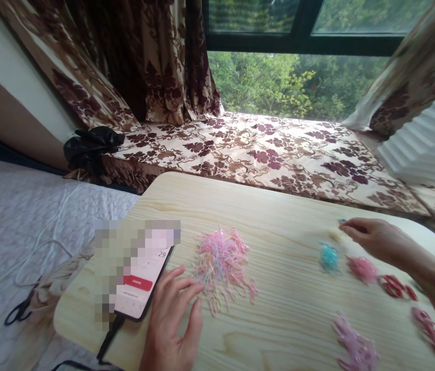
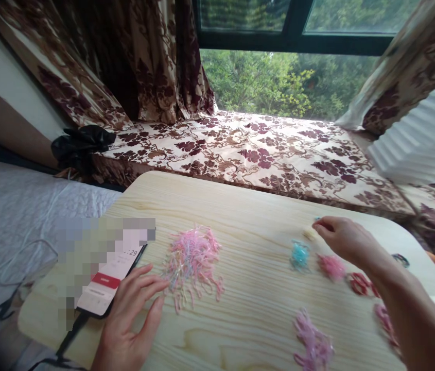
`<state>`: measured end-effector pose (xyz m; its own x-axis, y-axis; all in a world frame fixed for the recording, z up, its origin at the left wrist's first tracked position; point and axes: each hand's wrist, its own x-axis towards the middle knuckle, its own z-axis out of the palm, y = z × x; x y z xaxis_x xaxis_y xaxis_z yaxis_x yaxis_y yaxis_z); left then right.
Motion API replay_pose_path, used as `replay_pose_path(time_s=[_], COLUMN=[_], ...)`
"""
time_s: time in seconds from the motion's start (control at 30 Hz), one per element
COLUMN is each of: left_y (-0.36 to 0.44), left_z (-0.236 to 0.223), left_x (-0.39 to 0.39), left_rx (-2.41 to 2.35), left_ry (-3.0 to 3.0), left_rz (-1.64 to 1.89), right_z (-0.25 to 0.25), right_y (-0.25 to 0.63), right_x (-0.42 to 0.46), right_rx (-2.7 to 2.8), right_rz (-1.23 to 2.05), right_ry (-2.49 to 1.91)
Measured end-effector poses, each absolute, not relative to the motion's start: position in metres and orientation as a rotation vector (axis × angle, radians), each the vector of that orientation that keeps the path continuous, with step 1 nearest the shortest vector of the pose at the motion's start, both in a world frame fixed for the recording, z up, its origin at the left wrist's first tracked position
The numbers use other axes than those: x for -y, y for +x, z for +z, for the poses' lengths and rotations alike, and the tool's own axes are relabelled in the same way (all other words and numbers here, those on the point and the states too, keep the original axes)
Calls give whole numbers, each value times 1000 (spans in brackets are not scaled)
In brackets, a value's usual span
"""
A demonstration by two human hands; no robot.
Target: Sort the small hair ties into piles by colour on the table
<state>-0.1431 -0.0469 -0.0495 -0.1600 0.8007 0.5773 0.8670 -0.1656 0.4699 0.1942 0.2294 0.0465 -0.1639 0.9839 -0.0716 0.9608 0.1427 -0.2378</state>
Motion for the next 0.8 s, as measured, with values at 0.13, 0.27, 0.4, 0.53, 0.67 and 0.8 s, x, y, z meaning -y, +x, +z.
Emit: replay_pose_path(time_s=[0.13, 0.27, 0.4, 0.53, 0.67, 0.8], left_y=[-142, -138, -135, -134, -134, -133], left_z=[-47, -44, -41, -39, -36, -35], left_x=[47, 46, 45, 44, 44, 44], left_rx=[1993, 1998, 2020, 2041, 2062, 2079], left_ry=[-1971, -1952, -1928, -1920, -1912, -1912], left_rz=[-1269, -1300, -1327, -1339, -1336, -1350], right_z=[49, 49, 52, 52, 48, 57], right_y=[193, 192, 190, 188, 191, 194], right_x=[-230, -230, -227, -226, -228, -230], right_rx=[2275, 2240, 2208, 2178, 2139, 2070], right_rz=[349, 384, 435, 462, 497, 468], right_ry=[-1939, -1955, -2004, -2057, -2084, -2140])
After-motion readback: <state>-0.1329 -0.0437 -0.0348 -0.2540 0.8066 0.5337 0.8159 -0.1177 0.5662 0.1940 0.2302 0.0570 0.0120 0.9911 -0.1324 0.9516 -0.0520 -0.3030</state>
